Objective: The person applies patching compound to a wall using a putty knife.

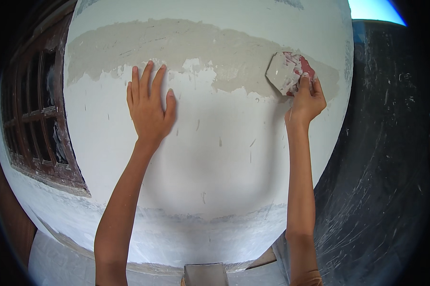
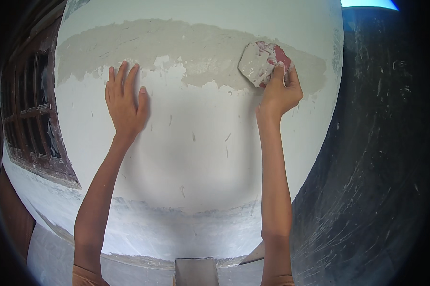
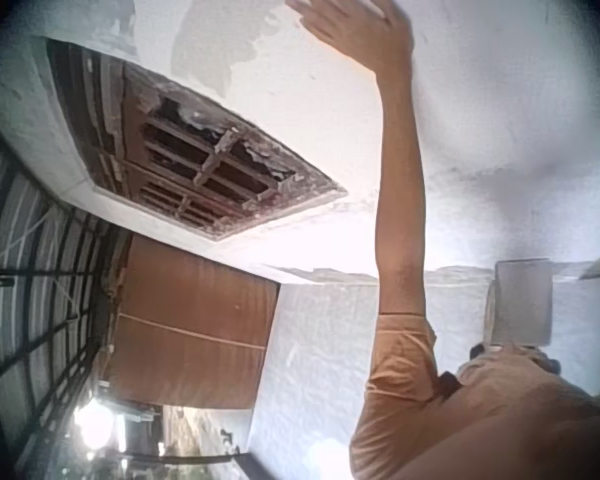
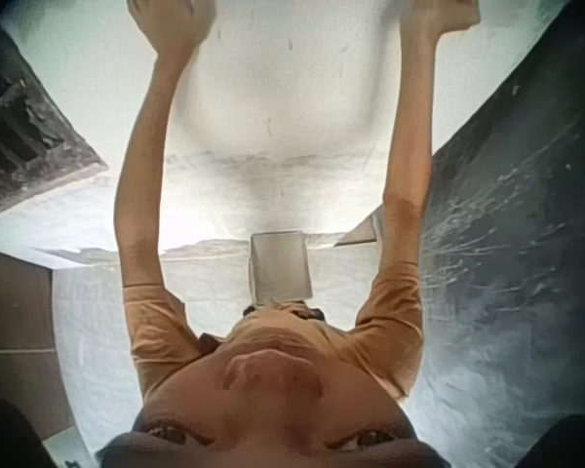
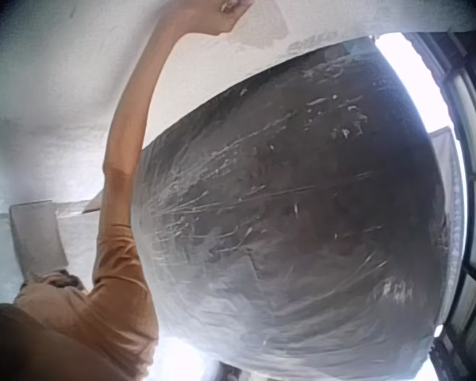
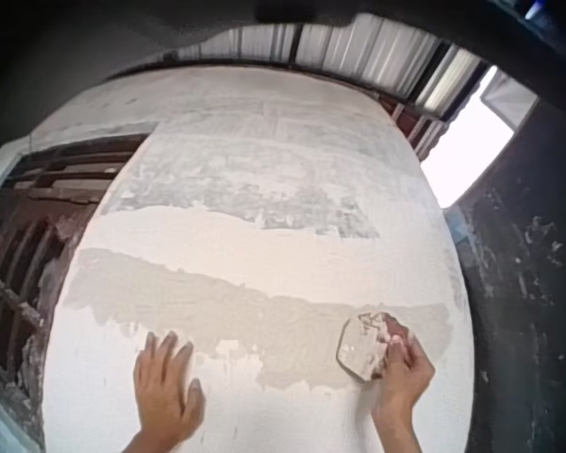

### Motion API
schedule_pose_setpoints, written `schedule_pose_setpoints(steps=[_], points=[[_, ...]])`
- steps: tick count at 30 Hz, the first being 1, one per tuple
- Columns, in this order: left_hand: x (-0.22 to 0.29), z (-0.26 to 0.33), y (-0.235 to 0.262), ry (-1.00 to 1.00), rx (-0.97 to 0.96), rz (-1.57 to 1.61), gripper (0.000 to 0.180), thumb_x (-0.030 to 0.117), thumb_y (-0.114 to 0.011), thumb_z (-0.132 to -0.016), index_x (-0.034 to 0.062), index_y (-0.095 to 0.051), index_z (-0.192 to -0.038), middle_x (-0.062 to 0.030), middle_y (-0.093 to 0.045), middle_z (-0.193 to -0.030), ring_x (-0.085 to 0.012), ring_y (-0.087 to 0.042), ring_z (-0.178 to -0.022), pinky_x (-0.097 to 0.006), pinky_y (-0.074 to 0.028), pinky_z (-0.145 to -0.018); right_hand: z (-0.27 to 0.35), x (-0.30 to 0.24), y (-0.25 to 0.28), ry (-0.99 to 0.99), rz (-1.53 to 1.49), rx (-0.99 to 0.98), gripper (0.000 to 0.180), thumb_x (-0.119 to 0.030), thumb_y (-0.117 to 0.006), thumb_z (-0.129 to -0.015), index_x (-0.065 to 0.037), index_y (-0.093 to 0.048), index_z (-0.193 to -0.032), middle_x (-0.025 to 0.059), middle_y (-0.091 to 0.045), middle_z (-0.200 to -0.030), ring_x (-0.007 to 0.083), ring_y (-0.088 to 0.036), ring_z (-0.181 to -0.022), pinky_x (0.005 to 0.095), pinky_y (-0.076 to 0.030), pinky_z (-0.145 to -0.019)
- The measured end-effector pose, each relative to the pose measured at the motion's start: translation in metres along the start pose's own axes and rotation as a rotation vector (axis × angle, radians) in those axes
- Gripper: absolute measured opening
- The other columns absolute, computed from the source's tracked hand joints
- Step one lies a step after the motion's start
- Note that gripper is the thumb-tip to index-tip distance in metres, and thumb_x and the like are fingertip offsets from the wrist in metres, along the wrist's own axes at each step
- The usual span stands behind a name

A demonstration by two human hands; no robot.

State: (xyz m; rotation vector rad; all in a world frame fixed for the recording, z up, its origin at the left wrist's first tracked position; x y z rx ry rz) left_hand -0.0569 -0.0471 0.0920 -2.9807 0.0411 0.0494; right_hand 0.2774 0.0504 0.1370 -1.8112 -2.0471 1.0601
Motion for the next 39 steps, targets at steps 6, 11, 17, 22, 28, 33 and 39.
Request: schedule_pose_setpoints(steps=[6,11,17,22,28,33,39], points=[[0.0,0.002,0.002,-0.009,0.01,0.011,0.052,0.021,-0.05,-0.09,0.0141,-0.048,-0.141,-0.0106,-0.039,-0.151,-0.0344,-0.023,-0.146,-0.054,-0.016,-0.116,0.036,-0.003,-0.092,0.104,0.315,-0.577,0.038,-0.014,-0.067,-0.089,0.002,-0.064,-0.123,0.0117,-0.072,-0.101,0.0105,-0.063,-0.075,0.0265,-0.052,-0.069],[0.0,0.001,0.002,-0.011,0.025,0.016,0.051,0.021,-0.05,-0.09,0.0126,-0.049,-0.14,-0.0111,-0.04,-0.15,-0.0353,-0.024,-0.145,-0.053,-0.017,-0.116,-0.023,-0.037,-0.079,0.24,0.363,-0.338,0.038,-0.016,-0.067,-0.088,0.002,-0.066,-0.122,0.0119,-0.073,-0.096,0.0107,-0.063,-0.071,0.0269,-0.052,-0.069],[-0.002,0.002,0.002,-0.003,0.012,0.024,0.05,0.021,-0.05,-0.091,0.0124,-0.049,-0.14,-0.0107,-0.04,-0.15,-0.0355,-0.024,-0.145,-0.053,-0.017,-0.116,0.007,-0.028,-0.125,0.23,0.265,-0.788,0.039,-0.019,-0.07,-0.087,-0.001,-0.067,-0.121,0.0057,-0.071,-0.089,0.0086,-0.059,-0.066,0.0252,-0.049,-0.059],[-0.004,0.003,0.001,0.006,0.012,0.022,0.05,0.02,-0.051,-0.091,0.0127,-0.049,-0.139,-0.0104,-0.04,-0.15,-0.0346,-0.024,-0.145,-0.053,-0.017,-0.116,-0.001,-0.021,-0.117,0.272,0.463,-0.661,0.036,-0.016,-0.067,-0.089,0.0,-0.067,-0.121,0.0084,-0.073,-0.096,0.0105,-0.061,-0.067,0.0245,-0.051,-0.06],[0.0,0.002,0.002,0.007,0.053,0.037,0.047,0.021,-0.054,-0.087,0.0127,-0.055,-0.134,-0.0103,-0.046,-0.146,-0.0353,-0.028,-0.144,-0.053,-0.021,-0.115,-0.014,-0.024,-0.096,0.109,0.203,-0.543,0.038,-0.016,-0.068,-0.089,0.005,-0.065,-0.121,0.0131,-0.072,-0.102,0.0115,-0.064,-0.07,0.0263,-0.053,-0.058],[-0.004,0.003,0.003,0.017,0.045,0.009,0.047,0.022,-0.055,-0.087,0.0127,-0.056,-0.133,-0.0101,-0.047,-0.145,-0.0351,-0.029,-0.143,-0.053,-0.021,-0.115,0.004,0.008,-0.095,0.122,0.357,-0.555,0.037,-0.017,-0.069,-0.089,0.002,-0.066,-0.121,0.0128,-0.071,-0.101,0.011,-0.063,-0.07,0.0269,-0.053,-0.057],[-0.002,0.003,0.004,0.01,0.033,0.035,0.046,0.019,-0.051,-0.091,0.0128,-0.051,-0.137,-0.0102,-0.043,-0.147,-0.0344,-0.026,-0.144,-0.053,-0.018,-0.116,-0.02,-0.012,-0.056,0.047,0.093,-0.245,0.042,-0.015,-0.066,-0.089,0.01,-0.06,-0.123,0.0161,-0.07,-0.104,0.014,-0.065,-0.074,0.0274,-0.053,-0.064]])
Point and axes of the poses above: each hand's wrist, its own z-axis away from the middle knuckle, its own y-axis out of the back of the hand, x = y × z, the point moved 10 cm from there along -z, towards the middle knuckle
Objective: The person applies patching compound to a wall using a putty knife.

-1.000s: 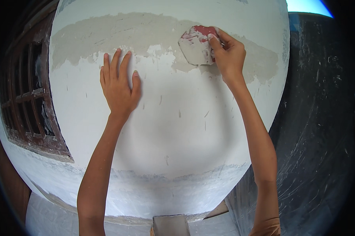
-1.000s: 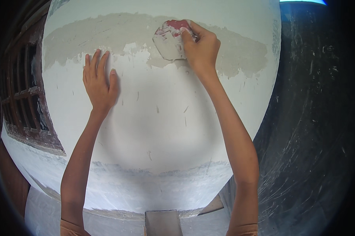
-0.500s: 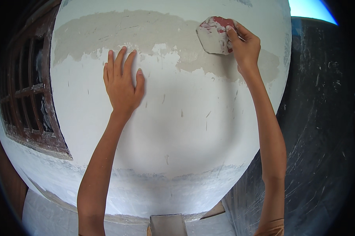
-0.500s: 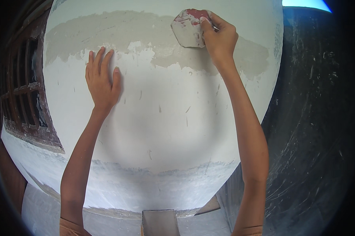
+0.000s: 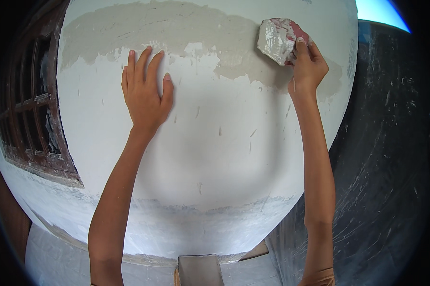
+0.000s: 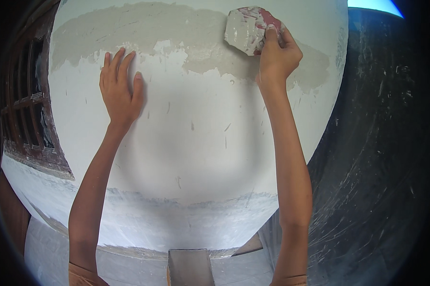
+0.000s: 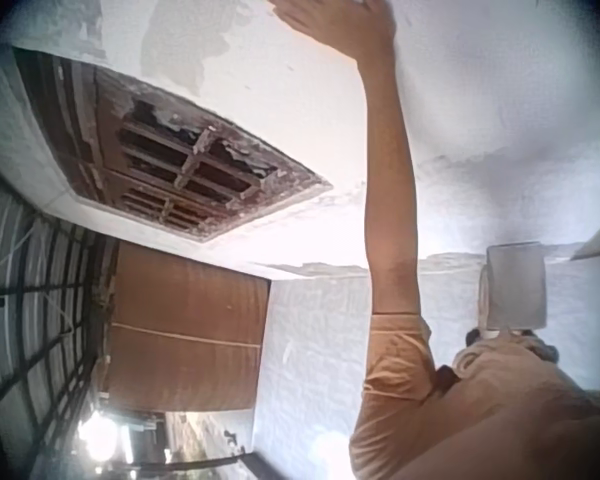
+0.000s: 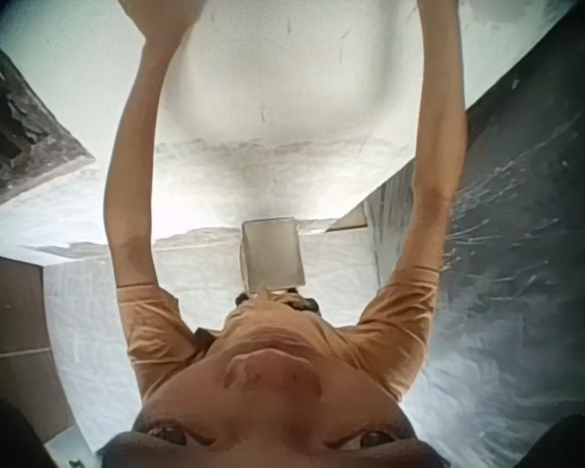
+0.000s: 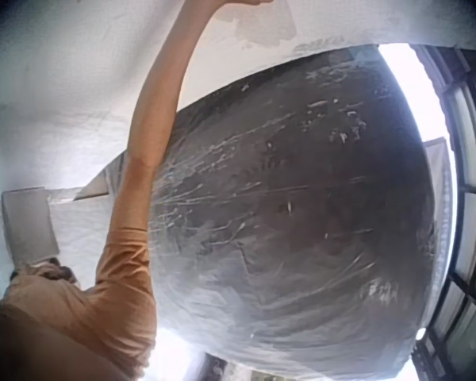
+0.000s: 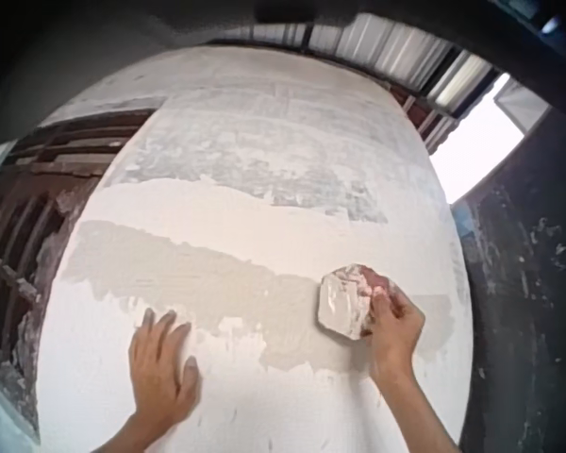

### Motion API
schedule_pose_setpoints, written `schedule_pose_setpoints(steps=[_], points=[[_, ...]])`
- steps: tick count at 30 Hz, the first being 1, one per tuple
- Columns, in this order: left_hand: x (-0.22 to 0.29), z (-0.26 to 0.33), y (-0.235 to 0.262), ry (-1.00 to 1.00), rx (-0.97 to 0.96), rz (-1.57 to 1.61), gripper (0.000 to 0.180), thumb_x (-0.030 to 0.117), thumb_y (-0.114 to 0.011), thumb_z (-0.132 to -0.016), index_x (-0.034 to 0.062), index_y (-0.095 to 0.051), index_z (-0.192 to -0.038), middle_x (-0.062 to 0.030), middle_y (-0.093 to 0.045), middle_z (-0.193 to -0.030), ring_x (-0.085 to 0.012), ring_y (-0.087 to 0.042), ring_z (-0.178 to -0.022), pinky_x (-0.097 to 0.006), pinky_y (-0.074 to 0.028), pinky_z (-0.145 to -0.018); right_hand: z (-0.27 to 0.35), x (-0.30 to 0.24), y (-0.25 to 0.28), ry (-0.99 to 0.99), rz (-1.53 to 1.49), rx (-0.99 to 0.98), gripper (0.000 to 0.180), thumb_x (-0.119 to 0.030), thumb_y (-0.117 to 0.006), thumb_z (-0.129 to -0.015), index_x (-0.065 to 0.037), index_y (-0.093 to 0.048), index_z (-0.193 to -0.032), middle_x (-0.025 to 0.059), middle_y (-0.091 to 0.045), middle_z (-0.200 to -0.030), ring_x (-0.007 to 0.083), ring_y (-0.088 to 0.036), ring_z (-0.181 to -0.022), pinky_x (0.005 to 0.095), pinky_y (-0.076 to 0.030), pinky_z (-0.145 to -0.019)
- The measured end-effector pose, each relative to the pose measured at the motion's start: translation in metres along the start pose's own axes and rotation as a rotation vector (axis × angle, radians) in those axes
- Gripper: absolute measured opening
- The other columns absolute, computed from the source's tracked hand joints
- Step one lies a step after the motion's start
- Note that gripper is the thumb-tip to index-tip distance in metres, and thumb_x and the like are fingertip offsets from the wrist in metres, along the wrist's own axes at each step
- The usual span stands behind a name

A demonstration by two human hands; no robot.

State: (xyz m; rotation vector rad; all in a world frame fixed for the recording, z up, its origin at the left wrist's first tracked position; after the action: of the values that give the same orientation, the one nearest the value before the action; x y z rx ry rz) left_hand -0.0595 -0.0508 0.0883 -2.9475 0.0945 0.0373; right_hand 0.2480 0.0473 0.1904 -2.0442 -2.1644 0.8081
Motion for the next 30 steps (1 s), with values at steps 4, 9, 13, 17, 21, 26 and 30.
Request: schedule_pose_setpoints(steps=[4,9,13,17,21,26,30], points=[[-0.001,-0.001,0.0,-0.034,0.028,0.007,0.046,0.019,-0.051,-0.091,0.0128,-0.052,-0.136,-0.01,-0.045,-0.146,-0.0346,-0.027,-0.144,-0.053,-0.018,-0.116,0.034,0.028,-0.04,-0.001,0.082,-0.173,0.046,-0.015,-0.068,-0.087,0.013,-0.058,-0.123,0.0219,-0.067,-0.11,0.0207,-0.065,-0.095,0.0306,-0.049,-0.088],[-0.003,-0.001,0.002,-0.056,0.04,-0.031,0.053,0.022,-0.049,-0.091,0.014,-0.045,-0.144,-0.0071,-0.04,-0.152,-0.0324,-0.025,-0.146,-0.052,-0.017,-0.117,0.026,0.014,0.018,0.002,0.026,0.135,0.034,-0.011,-0.063,-0.091,0.012,-0.062,-0.116,0.0173,-0.069,-0.102,0.0166,-0.067,-0.078,0.0281,-0.053,-0.063],[-0.001,0.001,-0.013,-0.04,-0.006,-0.035,0.059,0.023,-0.047,-0.092,0.0155,-0.038,-0.15,-0.0057,-0.034,-0.157,-0.0311,-0.02,-0.148,-0.05,-0.014,-0.118,0.032,0.021,0.037,-0.049,-0.117,0.215,0.032,-0.009,-0.062,-0.092,0.011,-0.059,-0.117,0.0141,-0.069,-0.098,0.0138,-0.066,-0.073,0.026,-0.052,-0.053],[-0.001,-0.001,-0.011,-0.057,-0.022,-0.085,0.06,0.024,-0.046,-0.092,0.0158,-0.036,-0.151,-0.0058,-0.033,-0.157,-0.031,-0.019,-0.149,-0.05,-0.012,-0.119,0.048,0.042,0.007,0.02,0.072,0.104,0.033,-0.01,-0.064,-0.091,0.011,-0.062,-0.117,0.0157,-0.069,-0.098,0.0142,-0.066,-0.079,0.0247,-0.051,-0.06],[-0.001,0.001,-0.013,-0.048,-0.057,-0.105,0.06,0.024,-0.045,-0.092,0.0152,-0.036,-0.151,-0.0057,-0.033,-0.157,-0.0312,-0.019,-0.149,-0.05,-0.011,-0.119,0.048,0.03,0.057,-0.072,-0.024,0.333,0.027,-0.008,-0.059,-0.093,0.008,-0.063,-0.115,0.0128,-0.07,-0.098,0.0127,-0.066,-0.074,0.0255,-0.05,-0.053],[0.002,-0.001,-0.01,-0.045,-0.016,-0.082,0.06,0.023,-0.045,-0.092,0.0143,-0.036,-0.151,-0.0056,-0.033,-0.157,-0.0319,-0.018,-0.149,-0.051,-0.011,-0.119,0.056,0.031,0.03,-0.126,-0.226,0.179,0.025,-0.006,-0.058,-0.094,0.009,-0.061,-0.115,0.0131,-0.07,-0.098,0.0133,-0.067,-0.079,0.0253,-0.052,-0.055],[-0.002,0.0,-0.01,-0.035,0.003,-0.072,0.06,0.024,-0.045,-0.092,0.0145,-0.037,-0.151,-0.0058,-0.034,-0.157,-0.0319,-0.019,-0.148,-0.05,-0.011,-0.119,0.058,0.058,0.021,-0.073,-0.053,0.157,0.033,-0.007,-0.061,-0.093,0.012,-0.058,-0.12,0.0148,-0.07,-0.1,0.0153,-0.068,-0.081,0.0244,-0.053,-0.065]])
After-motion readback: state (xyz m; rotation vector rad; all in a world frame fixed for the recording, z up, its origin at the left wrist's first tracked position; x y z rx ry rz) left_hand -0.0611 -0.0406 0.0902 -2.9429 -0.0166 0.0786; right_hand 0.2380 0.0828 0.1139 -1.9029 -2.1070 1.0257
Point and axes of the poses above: each hand's wrist, its own z-axis away from the middle knuckle, its own y-axis out of the back of the hand, x = y × z, the point moved 10 cm from there along -z, towards the middle knuckle
